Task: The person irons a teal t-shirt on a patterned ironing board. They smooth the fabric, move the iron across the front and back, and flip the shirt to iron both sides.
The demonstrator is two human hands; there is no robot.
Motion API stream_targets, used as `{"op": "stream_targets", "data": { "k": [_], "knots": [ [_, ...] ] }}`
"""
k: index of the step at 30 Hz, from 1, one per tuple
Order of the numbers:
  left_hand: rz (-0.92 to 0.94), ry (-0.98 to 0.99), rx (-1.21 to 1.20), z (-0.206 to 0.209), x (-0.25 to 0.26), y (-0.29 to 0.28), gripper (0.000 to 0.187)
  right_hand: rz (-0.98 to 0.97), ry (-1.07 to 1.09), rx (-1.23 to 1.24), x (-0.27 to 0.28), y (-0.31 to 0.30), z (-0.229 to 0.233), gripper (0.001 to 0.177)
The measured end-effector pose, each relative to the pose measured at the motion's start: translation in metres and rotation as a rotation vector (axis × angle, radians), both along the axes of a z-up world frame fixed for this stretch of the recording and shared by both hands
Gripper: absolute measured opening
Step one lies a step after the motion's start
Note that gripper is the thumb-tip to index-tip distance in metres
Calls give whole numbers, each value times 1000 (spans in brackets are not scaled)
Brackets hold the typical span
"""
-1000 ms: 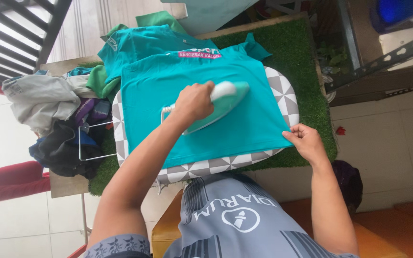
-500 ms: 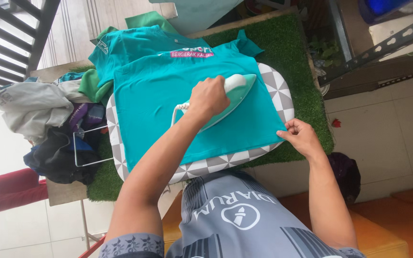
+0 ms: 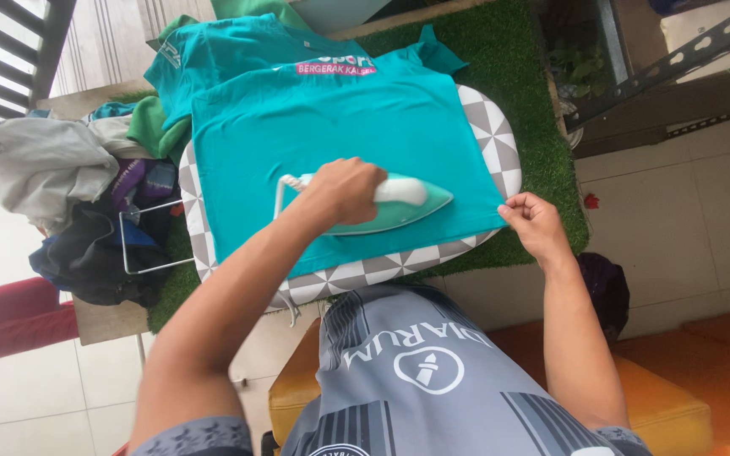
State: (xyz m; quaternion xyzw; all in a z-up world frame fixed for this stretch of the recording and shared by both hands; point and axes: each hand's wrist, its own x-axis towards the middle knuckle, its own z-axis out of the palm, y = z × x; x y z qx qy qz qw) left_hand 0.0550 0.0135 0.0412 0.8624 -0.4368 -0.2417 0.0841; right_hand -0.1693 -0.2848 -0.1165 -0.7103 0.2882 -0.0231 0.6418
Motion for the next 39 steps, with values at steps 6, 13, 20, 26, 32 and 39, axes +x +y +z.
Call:
{"op": "stream_targets", "data": {
  "k": [6, 13, 20, 26, 32, 39],
  "knots": [
    [3, -79, -29, -6, -13, 10, 25, 61, -50, 18, 1, 3, 6, 13],
    [-14, -44, 14, -3, -21, 10, 27, 131, 83, -181, 0, 1, 9, 17],
    [9, -70, -15, -1, -28, 7, 28, 115, -9, 8, 0, 0, 5, 13],
    [12, -9, -51, -6, -32, 2, 32, 82, 15, 10, -1, 3, 3, 13],
    [9, -25, 126, 13, -10, 64, 28, 59, -49, 27, -2, 7, -5, 13],
    [-49, -28, 3, -3, -35, 2, 26, 76, -85, 169, -6, 2, -5, 13]
  ]
}}
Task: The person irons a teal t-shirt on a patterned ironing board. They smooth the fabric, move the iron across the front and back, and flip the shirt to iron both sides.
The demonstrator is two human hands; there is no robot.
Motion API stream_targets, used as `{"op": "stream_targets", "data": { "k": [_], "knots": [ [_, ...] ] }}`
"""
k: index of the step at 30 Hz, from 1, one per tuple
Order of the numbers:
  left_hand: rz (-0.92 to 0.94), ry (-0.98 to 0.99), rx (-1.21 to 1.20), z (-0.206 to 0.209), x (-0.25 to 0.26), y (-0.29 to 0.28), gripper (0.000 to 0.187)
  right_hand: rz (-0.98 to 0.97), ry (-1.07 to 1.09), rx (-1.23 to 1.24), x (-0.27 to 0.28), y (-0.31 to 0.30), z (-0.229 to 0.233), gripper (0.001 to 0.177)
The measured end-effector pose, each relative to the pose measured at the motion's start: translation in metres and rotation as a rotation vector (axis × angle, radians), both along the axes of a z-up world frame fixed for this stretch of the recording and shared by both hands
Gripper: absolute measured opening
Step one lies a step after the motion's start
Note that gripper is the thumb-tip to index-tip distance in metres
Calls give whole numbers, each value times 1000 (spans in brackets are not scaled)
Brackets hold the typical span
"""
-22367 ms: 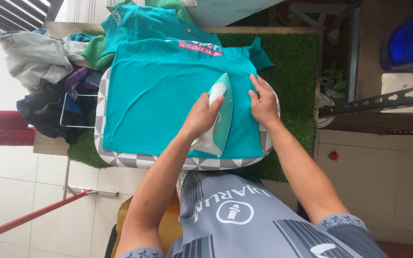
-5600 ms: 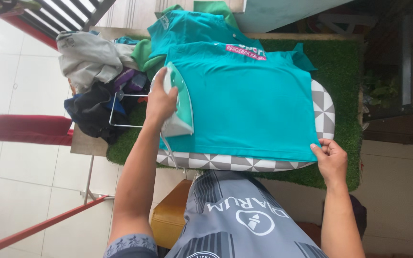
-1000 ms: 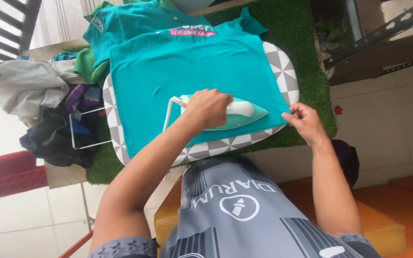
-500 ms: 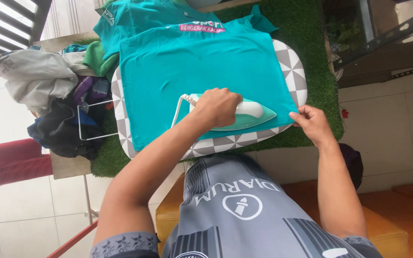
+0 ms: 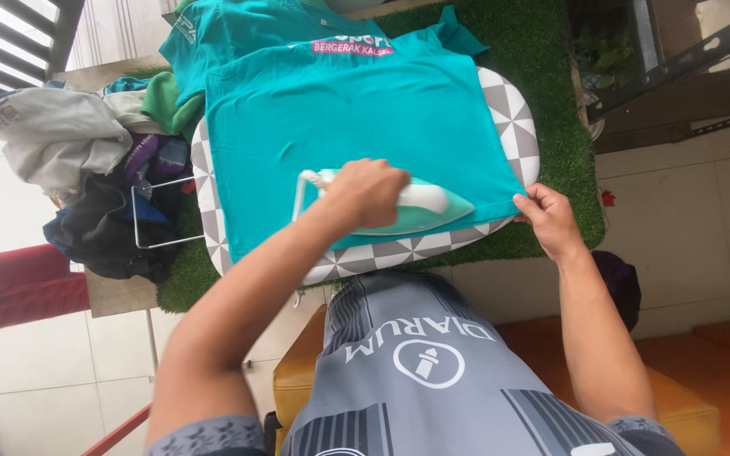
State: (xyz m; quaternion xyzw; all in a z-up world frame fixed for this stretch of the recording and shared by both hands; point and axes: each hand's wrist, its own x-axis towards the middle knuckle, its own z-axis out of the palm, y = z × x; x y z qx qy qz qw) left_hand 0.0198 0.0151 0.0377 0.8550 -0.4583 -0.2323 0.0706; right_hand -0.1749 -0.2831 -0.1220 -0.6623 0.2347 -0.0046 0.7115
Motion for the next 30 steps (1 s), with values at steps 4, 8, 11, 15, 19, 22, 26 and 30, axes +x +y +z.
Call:
{"op": "stream_targets", "data": {
  "k": [4, 8, 11, 15, 19, 22, 26, 30],
  "knots": [
    [-17, 12, -125, -4, -19, -24, 33, -12, -5, -7, -6, -4, -2, 13],
    [-22, 35, -55, 3, -16, -5, 30, -32, -1, -36, -12, -3, -13, 13],
    [5, 11, -28, 5, -10, 0, 28, -57, -26, 7, -10, -3, -21, 14],
    [45, -16, -107, 0, -23, -21, 26, -38, 5, -11, -6, -6, -26, 16],
    [23, 41, -104, -1, -30, -25, 30, -7, 31, -6, -9, -11, -27, 17],
    [36, 31, -61, 1, -20, 1, 32, -47, 7, 46, -10, -12, -32, 17],
    [159, 29, 87, 7, -3, 61, 29, -50, -18, 62, -14, -12, -42, 18],
    [229, 25, 224, 21, 0, 123, 30, -29, -30, 108, -16, -19, -43, 18]
  ]
}}
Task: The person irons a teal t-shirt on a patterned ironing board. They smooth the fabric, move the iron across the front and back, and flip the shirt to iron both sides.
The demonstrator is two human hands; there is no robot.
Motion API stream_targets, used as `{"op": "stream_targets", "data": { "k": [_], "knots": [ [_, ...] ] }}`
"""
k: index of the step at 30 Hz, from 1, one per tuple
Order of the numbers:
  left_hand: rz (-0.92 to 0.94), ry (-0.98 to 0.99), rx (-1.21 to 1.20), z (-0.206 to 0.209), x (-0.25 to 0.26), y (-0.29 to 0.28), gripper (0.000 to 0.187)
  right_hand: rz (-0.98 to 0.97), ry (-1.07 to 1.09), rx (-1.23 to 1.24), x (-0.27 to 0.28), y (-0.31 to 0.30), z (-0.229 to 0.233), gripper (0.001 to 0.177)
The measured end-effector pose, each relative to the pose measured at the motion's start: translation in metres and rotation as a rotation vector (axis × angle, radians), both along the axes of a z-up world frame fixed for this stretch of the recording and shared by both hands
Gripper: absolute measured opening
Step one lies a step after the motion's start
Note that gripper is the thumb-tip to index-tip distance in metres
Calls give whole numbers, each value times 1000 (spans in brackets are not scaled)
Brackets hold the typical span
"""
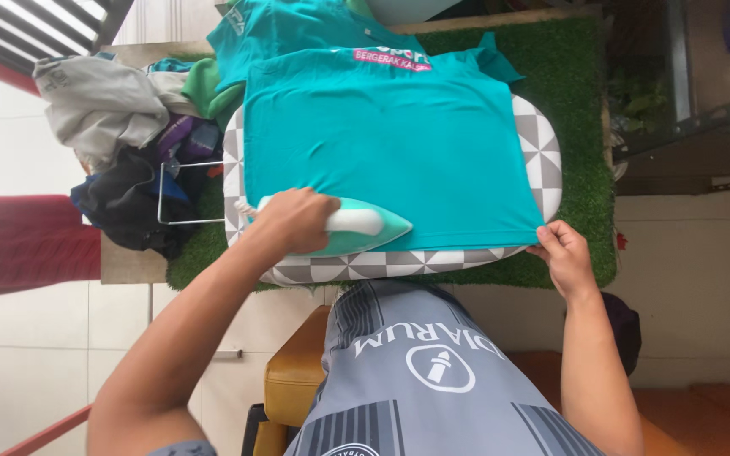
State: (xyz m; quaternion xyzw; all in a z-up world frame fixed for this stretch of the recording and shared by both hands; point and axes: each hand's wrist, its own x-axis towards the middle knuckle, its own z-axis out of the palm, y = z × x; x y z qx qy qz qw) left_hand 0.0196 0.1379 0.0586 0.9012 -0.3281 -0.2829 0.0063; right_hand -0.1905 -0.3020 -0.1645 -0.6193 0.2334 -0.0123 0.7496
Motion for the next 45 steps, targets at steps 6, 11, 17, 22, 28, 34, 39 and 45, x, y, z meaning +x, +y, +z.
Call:
{"op": "stream_targets", "data": {
  "k": [6, 11, 17, 22, 28, 34, 39, 45],
  "knots": [
    [81, 41, 133, 21, -5, 71, 33, 22, 0, 56, 0, -2, -2, 17],
    [301, -60, -101, 21, -1, 97, 37, 42, -3, 81, 2, -5, -2, 17],
    [806, 279, -549, -6, -10, 73, 43, 26, 21, 80, 2, -6, -1, 17],
    [1057, 525, -934, -40, -3, 20, 30, 5, 15, 68, 0, 0, 4, 18],
    [1072, 414, -1116, -55, 20, 9, 27, -19, 39, 66, -1, 3, 6, 18],
    [1092, 264, -926, -37, 5, 46, 24, -46, 24, 58, 1, 6, 8, 17],
    [1117, 189, -879, -23, -9, 84, 23, -54, 16, 96, 1, 7, 9, 16],
    [1193, 169, -920, -30, -13, 115, 22, -37, 20, 111, 2, 4, 9, 17]
  ]
}}
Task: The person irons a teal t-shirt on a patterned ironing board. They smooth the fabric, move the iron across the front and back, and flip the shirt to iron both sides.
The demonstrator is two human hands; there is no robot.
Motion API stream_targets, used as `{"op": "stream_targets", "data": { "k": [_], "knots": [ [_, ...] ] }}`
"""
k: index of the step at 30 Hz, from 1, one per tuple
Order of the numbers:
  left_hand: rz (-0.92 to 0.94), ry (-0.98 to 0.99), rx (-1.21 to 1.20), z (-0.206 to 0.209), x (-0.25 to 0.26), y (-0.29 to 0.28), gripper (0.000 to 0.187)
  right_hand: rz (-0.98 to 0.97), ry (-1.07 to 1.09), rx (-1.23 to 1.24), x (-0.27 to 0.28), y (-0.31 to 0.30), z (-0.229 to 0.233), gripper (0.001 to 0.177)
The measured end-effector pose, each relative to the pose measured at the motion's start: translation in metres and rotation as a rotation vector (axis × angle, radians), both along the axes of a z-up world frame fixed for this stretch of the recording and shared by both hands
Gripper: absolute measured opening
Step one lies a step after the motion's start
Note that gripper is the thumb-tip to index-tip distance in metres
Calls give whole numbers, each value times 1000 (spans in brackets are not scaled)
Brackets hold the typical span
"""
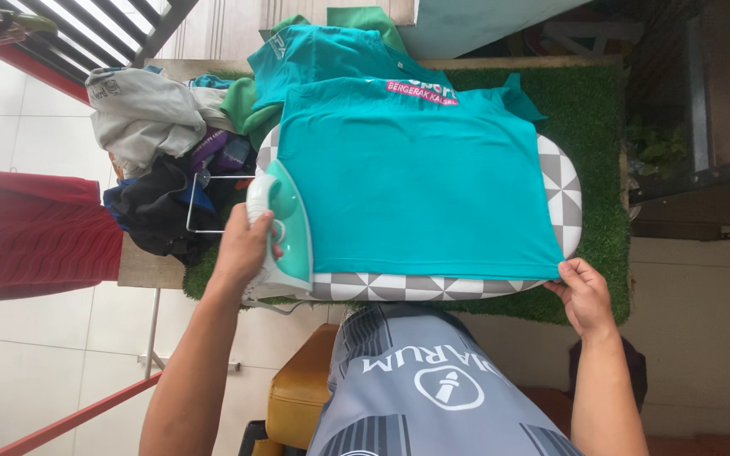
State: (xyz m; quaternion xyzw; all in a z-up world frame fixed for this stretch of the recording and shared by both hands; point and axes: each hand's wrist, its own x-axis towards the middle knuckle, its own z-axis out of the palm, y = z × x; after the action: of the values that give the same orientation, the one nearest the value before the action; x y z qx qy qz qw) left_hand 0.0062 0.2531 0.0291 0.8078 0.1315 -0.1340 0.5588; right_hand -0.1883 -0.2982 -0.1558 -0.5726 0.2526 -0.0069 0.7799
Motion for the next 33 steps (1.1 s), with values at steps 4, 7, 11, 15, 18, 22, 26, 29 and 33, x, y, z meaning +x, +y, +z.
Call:
{"op": "stream_targets", "data": {
  "k": [4, 7, 11, 15, 18, 22, 26, 29, 33],
  "knots": [
    [130, -3, -78, -2, -2, 42, 21, 8, -14, -12, -2, -3, -6, 18],
    [198, -101, -105, 8, -15, 75, 21, -10, -8, 19, -1, -5, -12, 16],
    [251, -452, -242, 22, -31, 115, 28, 4, -3, 18, 0, -14, -17, 16],
    [309, -688, -487, 12, -29, 149, 44, 12, -2, 27, -3, -13, -23, 15],
    [317, -663, -404, -17, -10, 151, 45, -16, 19, -17, -4, -15, -19, 14],
    [396, -605, -480, -64, 16, 130, 49, -26, 7, -29, -3, -10, -17, 14],
    [381, -576, -441, -97, 36, 106, 47, -33, 28, -72, -3, -5, -14, 13],
    [353, -558, -365, -110, 42, 96, 46, -39, 34, -77, -5, -5, -11, 13],
    [369, -560, -242, -114, 48, 96, 44, -63, 53, -76, -8, 0, -13, 14]
  ]
}}
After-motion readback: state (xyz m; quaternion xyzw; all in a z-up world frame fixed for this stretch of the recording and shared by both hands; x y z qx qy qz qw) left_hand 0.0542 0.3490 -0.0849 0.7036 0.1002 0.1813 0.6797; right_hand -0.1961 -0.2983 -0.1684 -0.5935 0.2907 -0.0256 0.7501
